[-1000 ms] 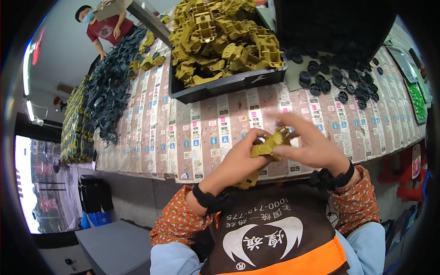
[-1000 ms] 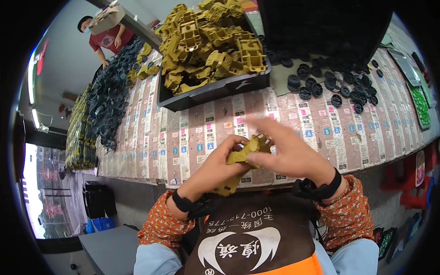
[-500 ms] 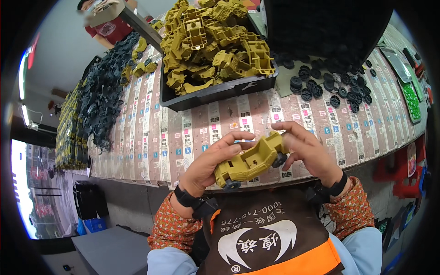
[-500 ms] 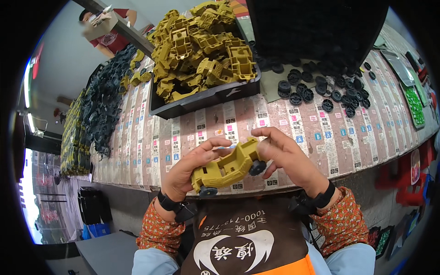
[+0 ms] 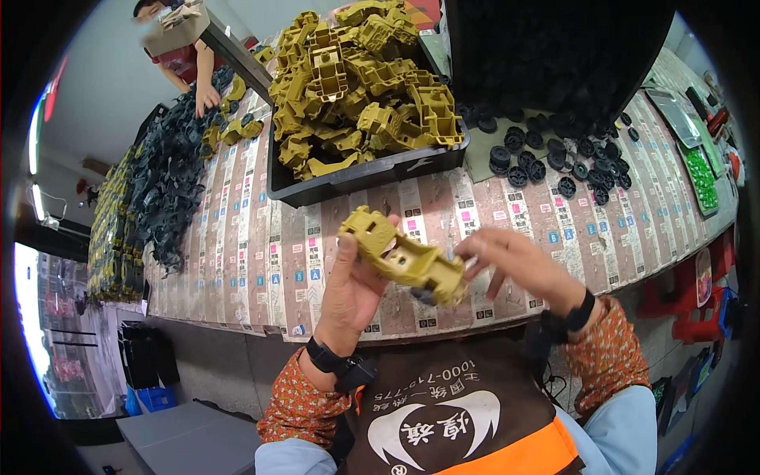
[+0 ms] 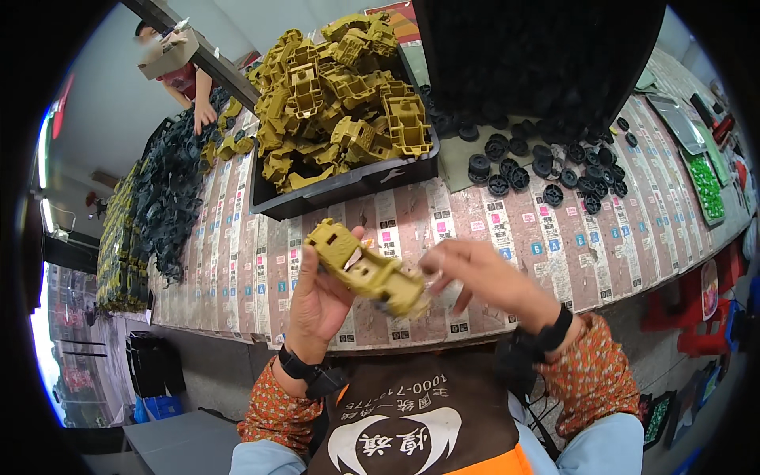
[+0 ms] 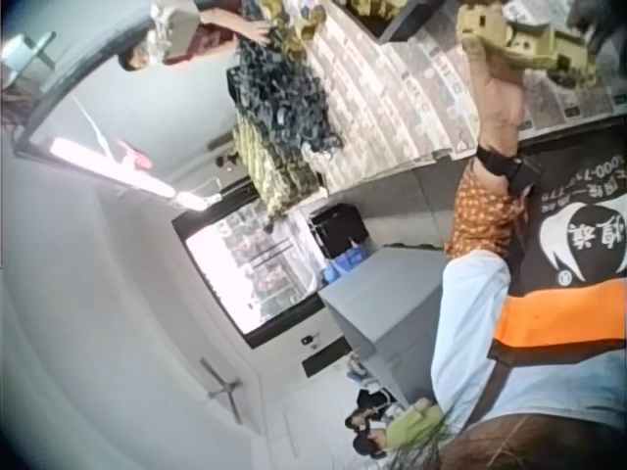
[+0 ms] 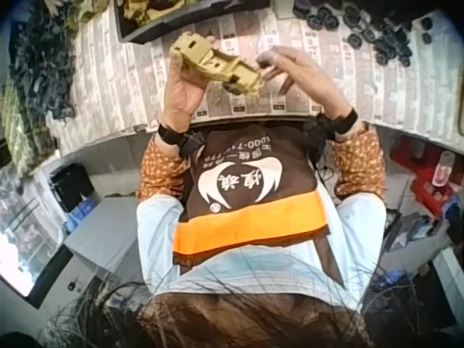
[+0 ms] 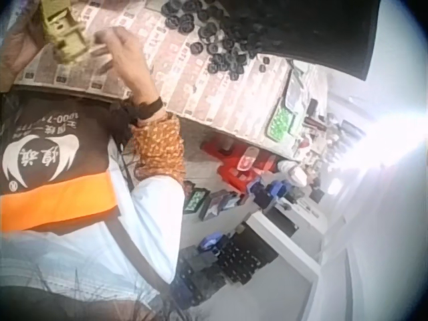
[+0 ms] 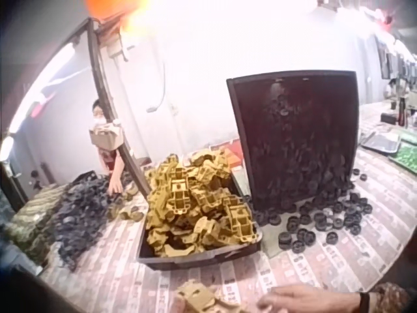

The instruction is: The person repeatedly picks up yellow plastic housings and black circular components from a table. They insert the black components into the yellow housings by hand and then place the assembled units into a black bin. The process is repetitive and involves handling multiple identical units.

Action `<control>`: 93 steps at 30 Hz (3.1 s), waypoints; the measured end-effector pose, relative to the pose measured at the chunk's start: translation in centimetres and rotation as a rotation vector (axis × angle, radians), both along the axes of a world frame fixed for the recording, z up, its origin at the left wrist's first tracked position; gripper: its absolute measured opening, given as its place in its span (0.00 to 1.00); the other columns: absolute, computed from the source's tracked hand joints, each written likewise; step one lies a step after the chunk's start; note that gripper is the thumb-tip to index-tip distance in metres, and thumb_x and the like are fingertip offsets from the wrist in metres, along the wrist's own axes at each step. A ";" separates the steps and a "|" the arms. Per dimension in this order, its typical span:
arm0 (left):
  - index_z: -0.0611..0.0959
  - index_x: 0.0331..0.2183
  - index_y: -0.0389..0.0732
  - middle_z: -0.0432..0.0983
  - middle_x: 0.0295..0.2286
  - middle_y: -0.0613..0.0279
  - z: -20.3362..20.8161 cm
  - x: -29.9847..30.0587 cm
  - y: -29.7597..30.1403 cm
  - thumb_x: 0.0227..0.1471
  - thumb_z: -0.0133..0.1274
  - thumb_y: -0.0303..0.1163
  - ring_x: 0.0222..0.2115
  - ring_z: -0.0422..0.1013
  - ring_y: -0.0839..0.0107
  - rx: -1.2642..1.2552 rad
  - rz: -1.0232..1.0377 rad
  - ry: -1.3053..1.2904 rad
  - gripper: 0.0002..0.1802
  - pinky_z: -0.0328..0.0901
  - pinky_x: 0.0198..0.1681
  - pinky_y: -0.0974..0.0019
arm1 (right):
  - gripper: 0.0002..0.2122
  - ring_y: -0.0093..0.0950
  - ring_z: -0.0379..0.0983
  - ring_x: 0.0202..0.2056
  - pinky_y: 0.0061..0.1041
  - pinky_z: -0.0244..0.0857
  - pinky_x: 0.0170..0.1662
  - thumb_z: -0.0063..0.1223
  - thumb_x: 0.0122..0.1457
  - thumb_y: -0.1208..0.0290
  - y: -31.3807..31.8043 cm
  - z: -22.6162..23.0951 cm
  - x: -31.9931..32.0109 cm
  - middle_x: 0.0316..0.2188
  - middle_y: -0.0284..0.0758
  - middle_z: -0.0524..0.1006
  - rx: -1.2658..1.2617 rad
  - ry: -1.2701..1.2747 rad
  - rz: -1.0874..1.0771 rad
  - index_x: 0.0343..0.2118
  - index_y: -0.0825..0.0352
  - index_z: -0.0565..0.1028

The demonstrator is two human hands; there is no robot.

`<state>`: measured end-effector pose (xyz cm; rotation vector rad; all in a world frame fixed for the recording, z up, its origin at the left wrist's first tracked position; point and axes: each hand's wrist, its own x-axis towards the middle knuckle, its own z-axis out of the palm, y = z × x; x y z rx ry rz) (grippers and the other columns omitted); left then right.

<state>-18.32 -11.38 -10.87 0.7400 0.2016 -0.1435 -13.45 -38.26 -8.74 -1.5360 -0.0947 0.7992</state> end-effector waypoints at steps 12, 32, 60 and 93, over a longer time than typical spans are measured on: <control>0.70 0.61 0.46 0.73 0.55 0.47 0.6 0.3 -0.2 0.68 0.45 0.56 0.47 0.77 0.61 -0.161 -0.222 0.064 0.31 0.77 0.49 0.50 | 0.17 0.45 0.70 0.48 0.41 0.70 0.49 0.58 0.50 0.79 -4.9 -5.1 12.8 0.44 0.41 0.75 -0.946 -1.314 -0.051 0.45 0.68 0.76; 0.53 0.66 0.53 0.67 0.55 0.54 0.5 -2.6 -4.4 0.64 0.55 0.51 0.53 0.72 0.62 0.343 -0.287 -0.017 0.40 0.81 0.39 0.52 | 0.18 0.20 0.73 0.47 0.23 0.71 0.49 0.46 0.69 0.78 3.9 -2.4 -3.7 0.48 0.33 0.75 0.424 -0.177 -0.288 0.61 0.69 0.67; 0.49 0.67 0.44 0.66 0.52 0.54 -3.3 -3.4 -5.4 0.60 0.62 0.40 0.53 0.64 0.67 0.370 -0.277 -0.237 0.48 0.61 0.58 0.63 | 0.17 0.42 0.78 0.36 0.32 0.74 0.39 0.49 0.57 0.79 -4.0 -7.4 9.2 0.36 0.44 0.80 -0.495 -0.728 -0.015 0.50 0.74 0.75; 0.71 0.54 0.43 0.77 0.40 0.63 1.2 -4.3 -0.2 0.64 0.57 0.38 0.35 0.78 0.72 0.060 0.048 -0.013 0.21 0.78 0.36 0.65 | 0.12 0.21 0.80 0.35 0.21 0.75 0.39 0.52 0.66 0.79 7.4 -2.0 -6.4 0.36 0.36 0.82 0.111 -0.296 -0.098 0.52 0.72 0.73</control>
